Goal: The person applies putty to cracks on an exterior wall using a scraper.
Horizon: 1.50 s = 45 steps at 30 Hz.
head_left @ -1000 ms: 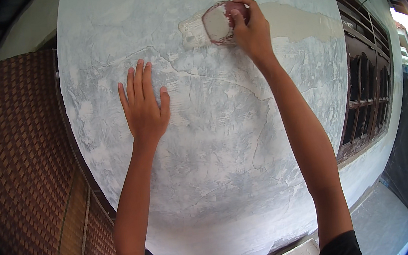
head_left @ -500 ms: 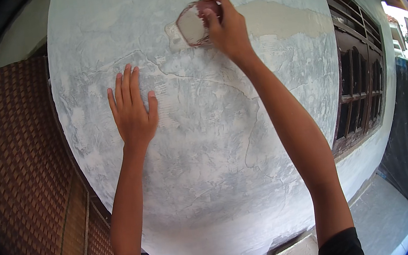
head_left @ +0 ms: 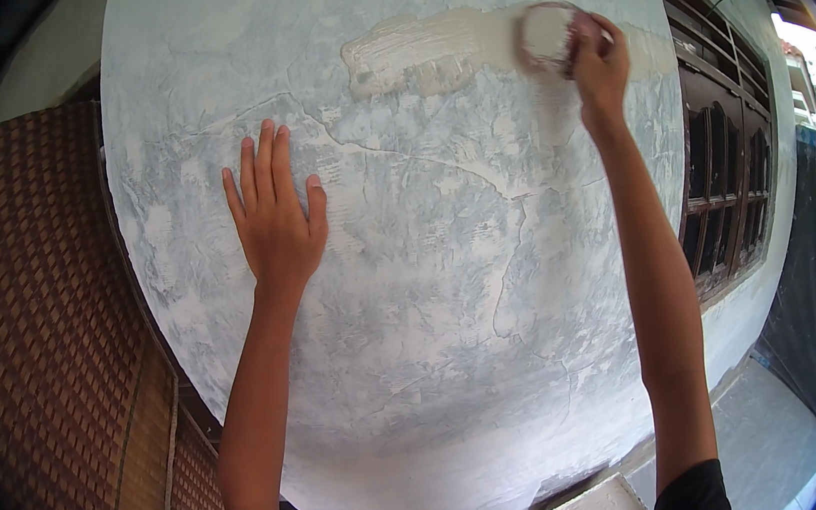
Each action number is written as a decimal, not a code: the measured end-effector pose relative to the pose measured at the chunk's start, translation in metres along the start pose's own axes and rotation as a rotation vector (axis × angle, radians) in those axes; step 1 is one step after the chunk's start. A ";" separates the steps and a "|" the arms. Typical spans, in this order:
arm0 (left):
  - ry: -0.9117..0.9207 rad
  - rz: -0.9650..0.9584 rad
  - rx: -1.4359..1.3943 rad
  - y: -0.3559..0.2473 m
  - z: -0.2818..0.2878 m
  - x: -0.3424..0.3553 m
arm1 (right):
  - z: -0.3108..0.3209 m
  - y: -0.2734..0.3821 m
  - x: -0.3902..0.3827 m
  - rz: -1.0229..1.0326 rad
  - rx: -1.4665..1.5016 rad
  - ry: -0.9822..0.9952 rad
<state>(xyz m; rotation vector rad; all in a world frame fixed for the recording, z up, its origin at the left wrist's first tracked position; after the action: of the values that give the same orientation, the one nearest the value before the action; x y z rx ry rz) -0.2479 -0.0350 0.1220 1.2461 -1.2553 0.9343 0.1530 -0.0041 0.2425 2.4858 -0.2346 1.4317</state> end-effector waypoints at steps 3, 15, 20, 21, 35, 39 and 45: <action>0.002 0.003 -0.012 0.000 -0.001 0.000 | -0.080 0.051 -0.046 0.142 -0.010 0.198; 0.018 0.019 -0.028 0.000 0.000 -0.002 | -0.119 0.065 -0.088 0.153 -0.126 0.184; 0.019 0.012 -0.030 -0.001 0.000 -0.001 | -0.138 0.067 -0.098 0.147 -0.049 0.272; 0.014 0.012 -0.028 0.001 0.001 0.000 | -0.145 0.064 -0.100 0.167 -0.125 0.306; 0.020 0.007 -0.065 0.000 0.001 -0.001 | -0.143 0.062 -0.093 0.078 -0.063 0.240; 0.022 0.008 -0.065 0.000 0.000 0.000 | -0.143 0.063 -0.092 0.138 -0.076 0.244; 0.029 0.006 -0.065 0.001 -0.001 -0.001 | -0.129 0.063 -0.086 0.180 -0.113 0.180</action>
<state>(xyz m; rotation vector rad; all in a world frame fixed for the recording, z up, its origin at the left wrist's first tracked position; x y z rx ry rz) -0.2486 -0.0335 0.1208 1.1745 -1.2574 0.9056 -0.0135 -0.0241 0.2387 2.2782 -0.4988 1.6522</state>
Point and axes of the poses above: each hand's wrist, its own x-axis towards the middle knuckle, its own z-axis out of the back of the hand, y = z × x, the point moved 9 cm from there along x, towards the middle knuckle, and after that the axes turned 1 degree about y, right-handed, at the moved point
